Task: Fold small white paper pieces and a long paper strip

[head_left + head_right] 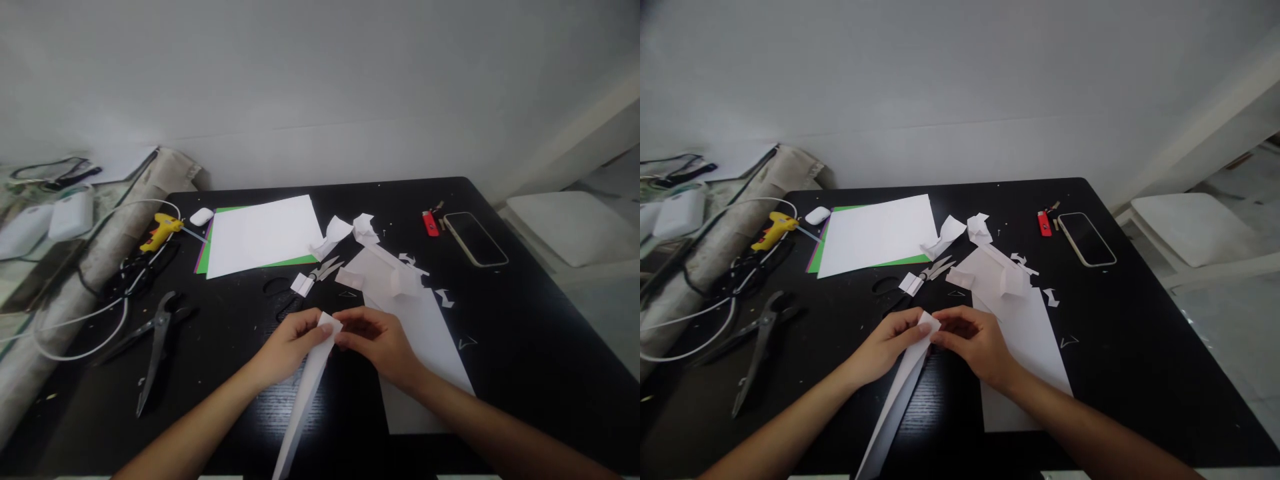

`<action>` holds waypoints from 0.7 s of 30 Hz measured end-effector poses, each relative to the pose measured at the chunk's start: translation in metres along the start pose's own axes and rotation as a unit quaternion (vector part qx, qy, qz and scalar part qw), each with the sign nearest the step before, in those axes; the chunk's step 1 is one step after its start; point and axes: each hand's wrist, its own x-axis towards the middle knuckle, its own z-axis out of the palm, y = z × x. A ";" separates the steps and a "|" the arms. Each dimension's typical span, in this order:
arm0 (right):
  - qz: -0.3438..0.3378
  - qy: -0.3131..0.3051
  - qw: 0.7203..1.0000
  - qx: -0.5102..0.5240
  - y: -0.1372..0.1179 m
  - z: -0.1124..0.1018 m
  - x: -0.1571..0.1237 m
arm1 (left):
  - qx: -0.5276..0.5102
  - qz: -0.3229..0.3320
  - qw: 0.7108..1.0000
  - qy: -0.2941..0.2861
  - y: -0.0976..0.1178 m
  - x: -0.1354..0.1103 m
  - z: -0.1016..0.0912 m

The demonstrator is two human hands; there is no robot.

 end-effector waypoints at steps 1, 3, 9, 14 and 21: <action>-0.001 -0.002 1.000 0.000 0.000 0.000 0.000 | -0.011 -0.006 1.000 -0.004 0.000 0.000 0.000; 0.000 0.000 1.000 -0.003 -0.001 -0.001 0.000 | -0.028 -0.017 0.999 -0.012 -0.001 -0.001 -0.001; 0.003 0.016 1.000 -0.017 -0.003 -0.001 0.000 | -0.024 -0.022 0.999 -0.020 0.000 -0.003 -0.002; 0.008 0.024 1.000 -0.019 -0.002 -0.002 0.000 | -0.008 -0.007 1.000 -0.017 0.002 -0.003 -0.002; -0.005 0.021 0.999 -0.030 0.001 -0.002 -0.001 | -0.074 -0.016 0.997 -0.004 0.002 -0.002 0.001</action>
